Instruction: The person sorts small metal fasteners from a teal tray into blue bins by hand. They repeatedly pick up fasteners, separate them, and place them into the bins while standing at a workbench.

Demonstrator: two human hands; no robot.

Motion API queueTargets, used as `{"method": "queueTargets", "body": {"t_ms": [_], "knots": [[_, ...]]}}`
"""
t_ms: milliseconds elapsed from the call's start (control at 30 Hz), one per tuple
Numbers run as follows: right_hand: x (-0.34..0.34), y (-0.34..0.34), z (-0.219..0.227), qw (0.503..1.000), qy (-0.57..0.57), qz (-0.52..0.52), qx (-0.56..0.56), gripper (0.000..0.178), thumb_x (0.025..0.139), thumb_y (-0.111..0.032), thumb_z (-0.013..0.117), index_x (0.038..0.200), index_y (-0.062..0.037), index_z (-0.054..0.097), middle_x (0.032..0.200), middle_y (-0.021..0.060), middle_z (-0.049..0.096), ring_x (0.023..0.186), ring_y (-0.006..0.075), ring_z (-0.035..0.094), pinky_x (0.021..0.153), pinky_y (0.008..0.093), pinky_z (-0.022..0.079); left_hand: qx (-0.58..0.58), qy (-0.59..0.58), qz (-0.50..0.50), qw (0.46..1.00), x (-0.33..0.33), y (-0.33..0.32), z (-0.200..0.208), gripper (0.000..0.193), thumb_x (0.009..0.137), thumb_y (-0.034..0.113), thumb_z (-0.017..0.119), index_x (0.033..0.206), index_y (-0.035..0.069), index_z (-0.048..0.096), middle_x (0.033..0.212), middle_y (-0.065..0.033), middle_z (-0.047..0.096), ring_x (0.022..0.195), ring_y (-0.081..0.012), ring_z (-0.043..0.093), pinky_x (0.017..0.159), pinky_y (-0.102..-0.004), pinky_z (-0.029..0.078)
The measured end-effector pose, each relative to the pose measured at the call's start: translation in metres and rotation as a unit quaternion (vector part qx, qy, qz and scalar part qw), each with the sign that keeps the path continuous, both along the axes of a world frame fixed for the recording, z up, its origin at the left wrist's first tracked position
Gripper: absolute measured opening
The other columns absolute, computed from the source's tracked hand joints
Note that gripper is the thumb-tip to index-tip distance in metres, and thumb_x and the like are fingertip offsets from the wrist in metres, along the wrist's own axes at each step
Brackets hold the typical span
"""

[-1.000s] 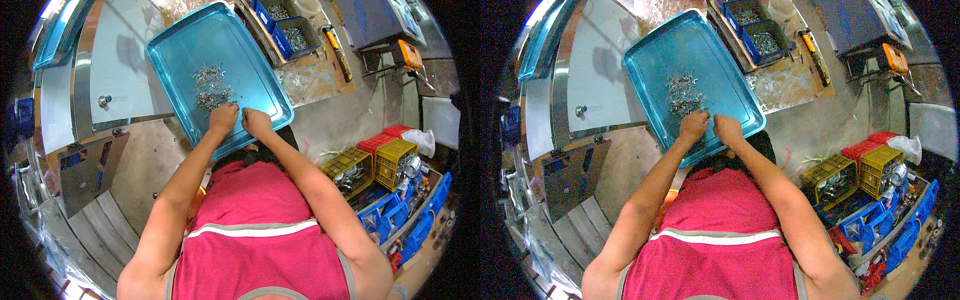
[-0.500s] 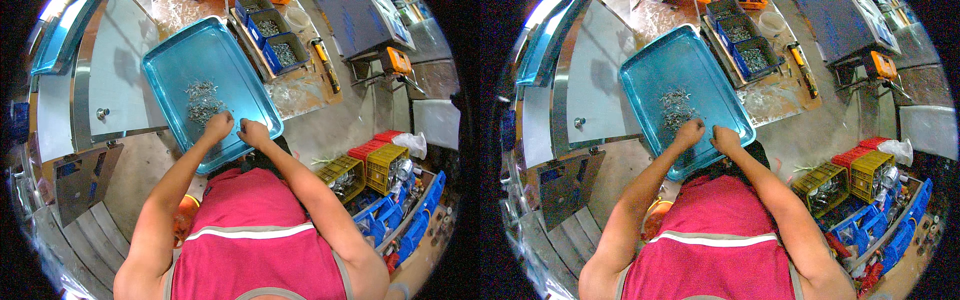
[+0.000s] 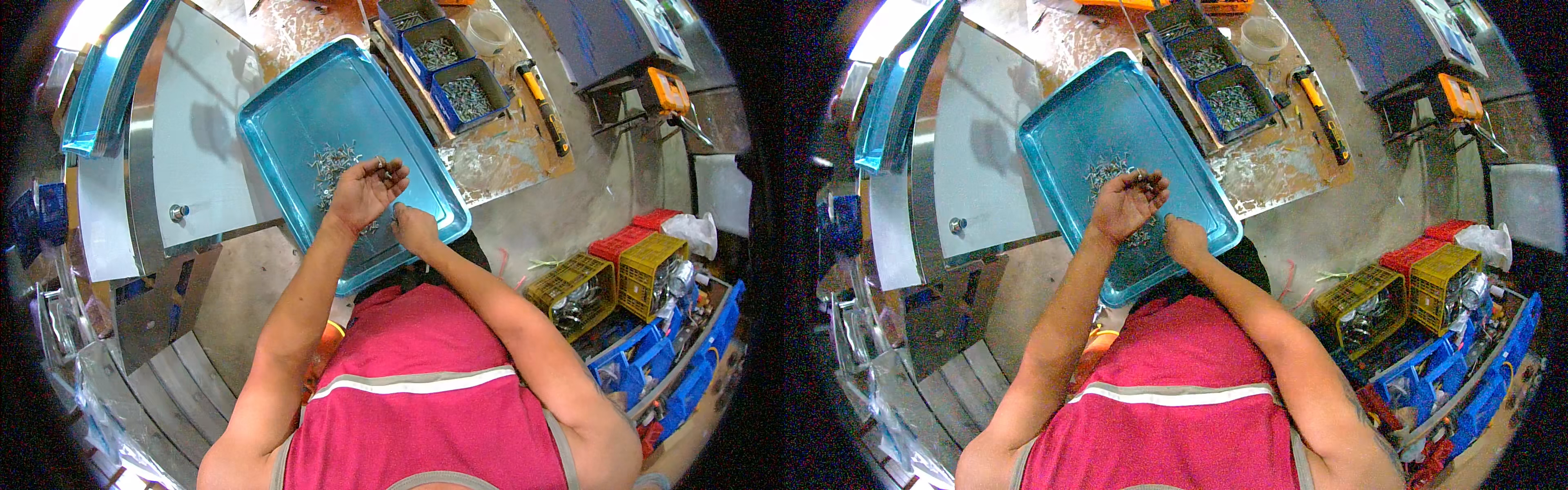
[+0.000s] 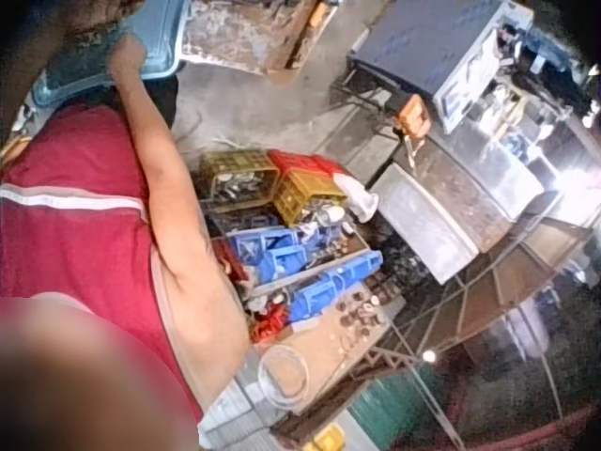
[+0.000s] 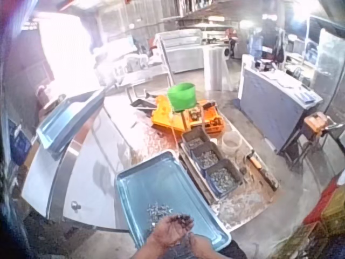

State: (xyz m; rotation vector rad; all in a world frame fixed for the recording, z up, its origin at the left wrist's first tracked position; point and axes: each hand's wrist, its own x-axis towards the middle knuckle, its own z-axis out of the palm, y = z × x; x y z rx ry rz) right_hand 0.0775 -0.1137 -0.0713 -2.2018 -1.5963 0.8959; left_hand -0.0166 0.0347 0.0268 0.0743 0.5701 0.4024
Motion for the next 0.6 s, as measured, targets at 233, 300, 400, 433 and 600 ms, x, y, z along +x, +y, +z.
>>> {"method": "queueTargets", "body": {"t_ms": [233, 300, 400, 433, 600], "knots": [[0.001, -0.01, -0.01, 0.999, -0.002, 0.0, 0.045, 0.012, 0.093, -0.016, 0.055, 0.094, -0.0052, 0.059, 0.082, 0.0179, 0.069, 0.078, 0.0396, 0.07, 0.066, 0.0524, 0.055, 0.144, 0.038, -0.045, 0.988, 0.049, 0.047, 0.037, 0.017, 0.103, 0.02, 0.053, 0.105, 0.004, 0.06, 0.099, -0.0088, 0.066, 0.092, -0.024, 0.066, 0.086, -0.0411, 0.057], [-0.002, -0.011, -0.013, 0.998, -0.014, 0.003, 0.067, 0.011, 0.093, -0.015, 0.054, 0.093, -0.0054, 0.059, 0.081, 0.0178, 0.07, 0.076, 0.0387, 0.071, 0.063, 0.0511, 0.056, 0.241, 0.041, -0.036, 0.969, 0.078, 0.064, 0.053, 0.014, 0.102, 0.019, 0.054, 0.105, 0.006, 0.058, 0.097, -0.0084, 0.064, 0.088, -0.023, 0.066, 0.082, -0.0402, 0.057], [-0.011, -0.009, -0.013, 0.997, -0.022, 0.0, 0.067, 0.011, 0.092, -0.015, 0.055, 0.09, -0.0058, 0.06, 0.081, 0.0183, 0.071, 0.074, 0.0373, 0.072, 0.06, 0.0488, 0.056, 0.274, 0.035, -0.036, 0.96, 0.129, 0.095, 0.073, 0.014, 0.102, 0.019, 0.055, 0.105, 0.005, 0.058, 0.097, -0.0099, 0.065, 0.087, -0.0241, 0.065, 0.08, -0.0403, 0.057], [-0.013, -0.008, -0.012, 0.999, -0.02, -0.008, 0.043, 0.011, 0.092, -0.015, 0.055, 0.089, -0.006, 0.06, 0.081, 0.0185, 0.071, 0.074, 0.0369, 0.072, 0.059, 0.0479, 0.057, 0.267, 0.046, -0.038, 0.962, 0.145, 0.107, 0.077, 0.014, 0.101, 0.018, 0.055, 0.105, 0.005, 0.058, 0.096, -0.0112, 0.066, 0.086, -0.0252, 0.065, 0.079, -0.0405, 0.057], [-0.006, -0.007, 0.009, 0.999, 0.027, -0.022, 0.023, 0.015, 0.09, -0.018, 0.059, 0.09, -0.0039, 0.064, 0.084, 0.0204, 0.072, 0.079, 0.0387, 0.072, 0.065, 0.0494, 0.057, 0.166, -0.018, -0.088, 0.982, 0.193, 0.154, 0.088, 0.02, 0.101, 0.019, 0.053, 0.101, 0.001, 0.063, 0.093, -0.0132, 0.069, 0.084, -0.0288, 0.066, 0.077, -0.0426, 0.057]]}}
